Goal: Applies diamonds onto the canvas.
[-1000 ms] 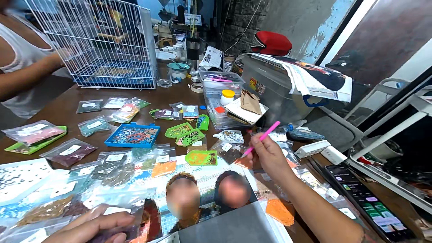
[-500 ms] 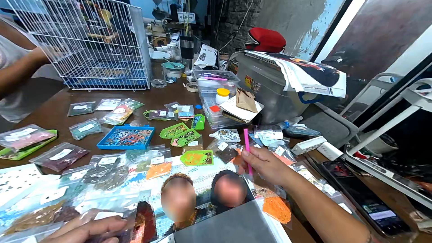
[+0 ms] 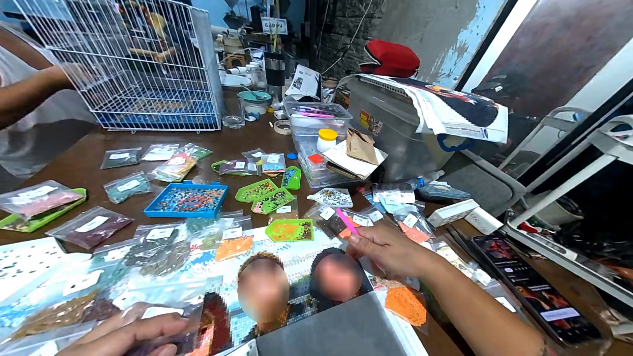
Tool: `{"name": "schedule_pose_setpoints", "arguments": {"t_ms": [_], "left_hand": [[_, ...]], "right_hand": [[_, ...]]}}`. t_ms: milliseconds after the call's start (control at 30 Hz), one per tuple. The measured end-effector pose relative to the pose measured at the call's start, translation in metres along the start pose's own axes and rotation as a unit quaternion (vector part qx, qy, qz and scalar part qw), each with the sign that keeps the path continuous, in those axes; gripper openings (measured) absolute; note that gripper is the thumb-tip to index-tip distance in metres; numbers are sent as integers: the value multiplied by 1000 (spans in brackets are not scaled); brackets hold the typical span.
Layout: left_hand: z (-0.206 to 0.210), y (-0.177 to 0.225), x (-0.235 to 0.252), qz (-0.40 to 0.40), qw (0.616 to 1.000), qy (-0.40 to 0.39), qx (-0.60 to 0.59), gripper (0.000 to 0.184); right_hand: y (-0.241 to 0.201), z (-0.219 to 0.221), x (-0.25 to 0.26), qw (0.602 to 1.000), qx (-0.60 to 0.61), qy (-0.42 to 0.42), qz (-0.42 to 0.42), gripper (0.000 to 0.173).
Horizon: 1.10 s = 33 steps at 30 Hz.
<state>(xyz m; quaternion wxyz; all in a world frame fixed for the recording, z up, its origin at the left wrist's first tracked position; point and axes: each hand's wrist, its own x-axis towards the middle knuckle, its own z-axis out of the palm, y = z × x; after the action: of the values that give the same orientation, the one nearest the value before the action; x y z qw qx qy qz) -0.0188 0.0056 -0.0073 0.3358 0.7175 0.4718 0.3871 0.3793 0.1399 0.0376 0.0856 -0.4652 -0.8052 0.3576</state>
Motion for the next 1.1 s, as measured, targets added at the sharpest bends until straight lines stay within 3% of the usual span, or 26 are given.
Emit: {"name": "schedule_pose_setpoints", "arguments": {"t_ms": [667, 1100], "left_hand": [[1, 8, -2, -18, 1000, 10, 22, 24], [2, 10, -1, -10, 999, 12, 29, 23]], "right_hand": [[1, 5, -1, 987, -104, 14, -124, 50], [5, 15, 5, 982, -113, 25, -149, 51]]}}
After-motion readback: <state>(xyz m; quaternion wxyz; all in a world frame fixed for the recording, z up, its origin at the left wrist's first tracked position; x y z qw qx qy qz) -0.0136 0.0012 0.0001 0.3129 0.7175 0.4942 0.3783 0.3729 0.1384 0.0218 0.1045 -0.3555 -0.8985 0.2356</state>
